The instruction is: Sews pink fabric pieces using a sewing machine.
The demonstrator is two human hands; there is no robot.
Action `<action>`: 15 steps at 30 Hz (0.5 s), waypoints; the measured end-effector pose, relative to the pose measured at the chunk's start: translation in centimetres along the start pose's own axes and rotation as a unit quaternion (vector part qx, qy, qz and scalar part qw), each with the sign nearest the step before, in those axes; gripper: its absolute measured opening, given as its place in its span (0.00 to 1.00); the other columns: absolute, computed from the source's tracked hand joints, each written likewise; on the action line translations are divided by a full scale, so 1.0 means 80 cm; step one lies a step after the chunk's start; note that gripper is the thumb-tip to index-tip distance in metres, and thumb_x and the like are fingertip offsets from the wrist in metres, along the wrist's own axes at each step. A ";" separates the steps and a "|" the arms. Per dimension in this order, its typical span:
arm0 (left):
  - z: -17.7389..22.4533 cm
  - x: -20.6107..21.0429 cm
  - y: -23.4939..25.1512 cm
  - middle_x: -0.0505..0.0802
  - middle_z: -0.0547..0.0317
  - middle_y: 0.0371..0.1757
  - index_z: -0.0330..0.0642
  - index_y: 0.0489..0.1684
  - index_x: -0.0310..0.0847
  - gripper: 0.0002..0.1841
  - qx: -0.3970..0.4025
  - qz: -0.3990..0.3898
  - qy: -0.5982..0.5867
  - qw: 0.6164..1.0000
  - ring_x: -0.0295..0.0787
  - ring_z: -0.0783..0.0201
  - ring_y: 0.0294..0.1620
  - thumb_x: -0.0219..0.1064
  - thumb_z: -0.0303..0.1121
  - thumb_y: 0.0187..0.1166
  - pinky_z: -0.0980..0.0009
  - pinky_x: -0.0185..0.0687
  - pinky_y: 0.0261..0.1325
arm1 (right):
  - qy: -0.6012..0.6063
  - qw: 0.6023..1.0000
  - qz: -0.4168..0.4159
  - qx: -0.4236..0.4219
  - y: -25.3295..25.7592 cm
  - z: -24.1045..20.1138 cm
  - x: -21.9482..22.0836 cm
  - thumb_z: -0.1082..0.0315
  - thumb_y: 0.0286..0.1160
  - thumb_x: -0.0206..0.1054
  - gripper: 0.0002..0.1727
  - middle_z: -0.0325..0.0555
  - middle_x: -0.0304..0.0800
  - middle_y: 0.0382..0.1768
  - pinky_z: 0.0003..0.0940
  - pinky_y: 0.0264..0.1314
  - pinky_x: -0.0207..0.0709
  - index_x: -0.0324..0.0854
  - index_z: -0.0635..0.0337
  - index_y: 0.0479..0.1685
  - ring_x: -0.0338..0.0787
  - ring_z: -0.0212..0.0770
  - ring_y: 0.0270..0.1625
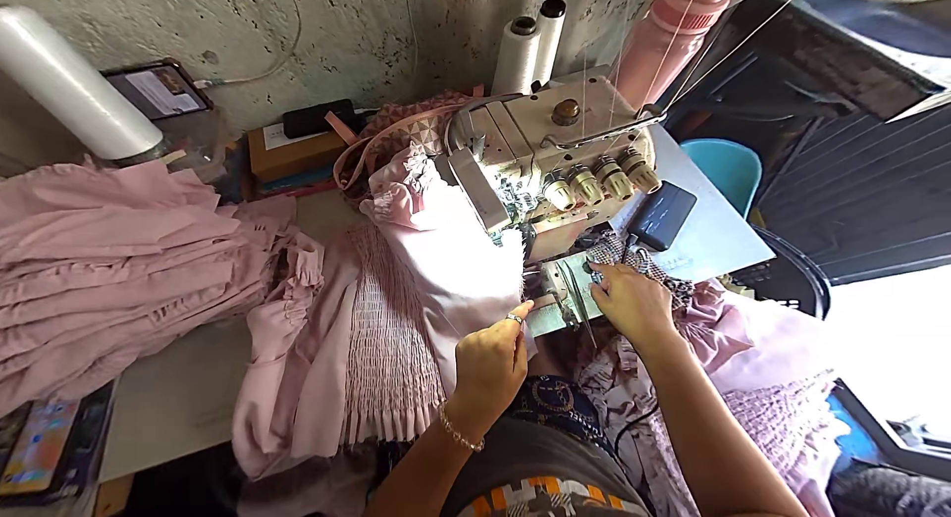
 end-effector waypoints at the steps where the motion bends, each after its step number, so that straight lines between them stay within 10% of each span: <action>1: 0.001 0.001 0.000 0.92 0.57 0.23 0.41 0.60 0.92 0.20 0.000 -0.001 0.000 1.000 0.84 0.60 0.17 0.57 0.26 0.77 0.61 0.77 0.21 | -0.004 1.000 0.001 0.002 0.001 0.002 0.000 0.66 0.87 0.59 0.25 0.63 0.86 0.67 0.73 0.60 0.73 0.75 0.58 0.82 0.87 0.70 0.64; 6: -0.001 0.001 -0.001 0.92 0.57 0.23 0.42 0.60 0.93 0.20 0.000 -0.002 0.005 1.000 0.86 0.59 0.18 0.58 0.26 0.76 0.61 0.77 0.21 | 0.093 0.991 0.088 -0.036 0.005 0.017 -0.015 0.67 0.82 0.60 0.25 0.65 0.91 0.53 0.73 0.56 0.72 0.79 0.60 0.79 0.89 0.69 0.54; 9: -0.004 0.000 -0.006 0.93 0.56 0.25 0.42 0.59 0.93 0.19 -0.003 -0.010 0.003 1.000 0.88 0.58 0.20 0.58 0.26 0.76 0.60 0.79 0.22 | 0.245 0.954 0.139 -0.105 -0.009 0.022 -0.041 0.70 0.83 0.56 0.25 0.62 0.91 0.49 0.49 0.51 0.82 0.76 0.70 0.78 0.91 0.49 0.45; 11: -0.006 0.000 -0.011 0.93 0.56 0.25 0.42 0.58 0.93 0.19 -0.004 -0.012 -0.004 1.000 0.88 0.58 0.20 0.58 0.27 0.76 0.60 0.79 0.22 | 0.422 0.892 0.080 -0.139 -0.026 0.009 -0.047 0.70 0.83 0.51 0.25 0.46 0.86 0.51 0.24 0.41 0.88 0.68 0.70 0.78 0.92 0.29 0.41; 15: -0.003 -0.005 -0.016 0.92 0.58 0.24 0.43 0.52 0.93 0.16 -0.004 -0.027 -0.024 0.999 0.87 0.60 0.20 0.58 0.28 0.78 0.61 0.78 0.22 | 0.565 0.788 -0.101 -0.222 -0.063 -0.057 -0.026 0.71 0.78 0.48 0.17 0.28 0.86 0.48 0.26 0.42 0.88 0.70 0.56 0.64 0.89 0.26 0.38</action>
Point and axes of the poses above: each hand's wrist, its own y-axis towards the middle knuckle, its own x-axis out of the palm, z = x × y, the point moved 10 cm from there along y, towards the middle knuckle
